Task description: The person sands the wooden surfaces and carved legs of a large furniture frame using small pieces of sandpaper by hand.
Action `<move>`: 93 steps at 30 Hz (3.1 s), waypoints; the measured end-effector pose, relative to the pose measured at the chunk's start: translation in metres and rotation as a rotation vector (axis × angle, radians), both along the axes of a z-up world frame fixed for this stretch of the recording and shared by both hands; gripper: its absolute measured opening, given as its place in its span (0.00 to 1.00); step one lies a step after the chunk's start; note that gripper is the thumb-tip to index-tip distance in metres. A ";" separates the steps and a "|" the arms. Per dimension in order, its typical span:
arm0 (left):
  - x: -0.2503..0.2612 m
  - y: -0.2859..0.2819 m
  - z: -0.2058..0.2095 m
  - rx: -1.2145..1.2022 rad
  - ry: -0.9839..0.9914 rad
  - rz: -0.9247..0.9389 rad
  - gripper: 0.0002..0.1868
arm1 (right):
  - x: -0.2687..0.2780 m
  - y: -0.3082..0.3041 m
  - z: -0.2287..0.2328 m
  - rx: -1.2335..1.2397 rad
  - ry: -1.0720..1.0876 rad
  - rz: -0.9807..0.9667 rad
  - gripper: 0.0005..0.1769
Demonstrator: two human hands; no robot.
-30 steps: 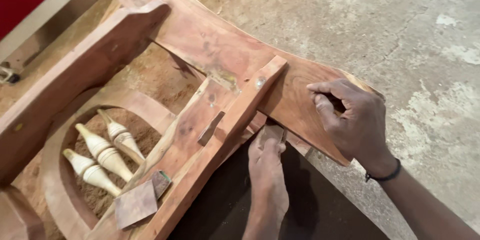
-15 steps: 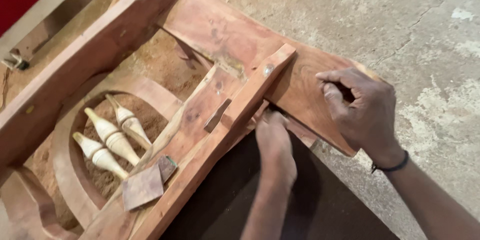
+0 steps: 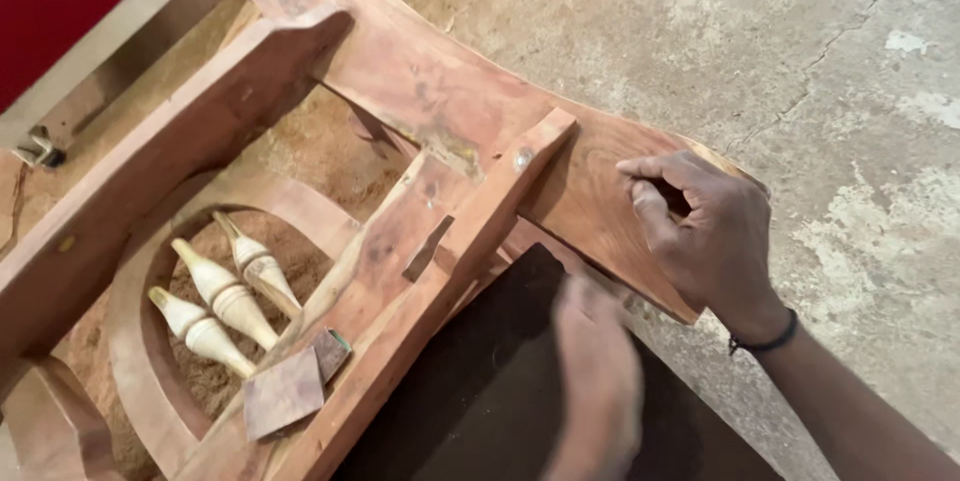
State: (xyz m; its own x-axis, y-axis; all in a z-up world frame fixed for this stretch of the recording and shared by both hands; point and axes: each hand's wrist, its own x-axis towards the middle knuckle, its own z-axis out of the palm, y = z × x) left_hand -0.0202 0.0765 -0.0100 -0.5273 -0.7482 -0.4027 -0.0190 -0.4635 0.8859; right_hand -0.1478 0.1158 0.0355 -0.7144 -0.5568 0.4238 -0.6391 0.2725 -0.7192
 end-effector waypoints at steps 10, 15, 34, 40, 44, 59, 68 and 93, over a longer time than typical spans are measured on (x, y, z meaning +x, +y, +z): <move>0.005 -0.010 -0.029 0.050 -0.200 0.017 0.08 | 0.001 -0.001 0.008 -0.008 0.001 -0.001 0.09; 0.019 -0.008 -0.031 0.140 -0.045 0.029 0.11 | 0.003 0.003 0.002 -0.017 0.010 0.018 0.09; -0.003 -0.002 -0.007 0.069 -0.026 0.025 0.10 | 0.004 -0.001 0.003 0.005 0.000 -0.052 0.08; -0.009 -0.049 -0.012 0.124 -0.088 0.083 0.10 | 0.005 0.000 -0.001 -0.021 -0.020 -0.008 0.10; -0.006 -0.033 -0.012 0.021 -0.121 0.053 0.10 | 0.006 0.000 0.004 -0.010 -0.053 -0.051 0.09; 0.001 0.038 -0.006 0.195 -0.006 -0.106 0.17 | 0.004 0.000 0.004 -0.021 -0.011 -0.050 0.10; -0.007 -0.023 -0.022 0.171 0.089 0.060 0.13 | 0.006 -0.001 0.005 0.016 -0.015 -0.059 0.09; 0.002 0.011 -0.016 0.170 -0.038 0.012 0.14 | 0.005 -0.001 0.003 -0.009 0.012 -0.058 0.09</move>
State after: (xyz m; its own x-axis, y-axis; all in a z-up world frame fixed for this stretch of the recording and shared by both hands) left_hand -0.0178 0.0873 -0.0264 -0.5006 -0.6736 -0.5438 -0.0444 -0.6074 0.7932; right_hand -0.1430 0.1145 0.0382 -0.7400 -0.5111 0.4371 -0.6311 0.3030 -0.7141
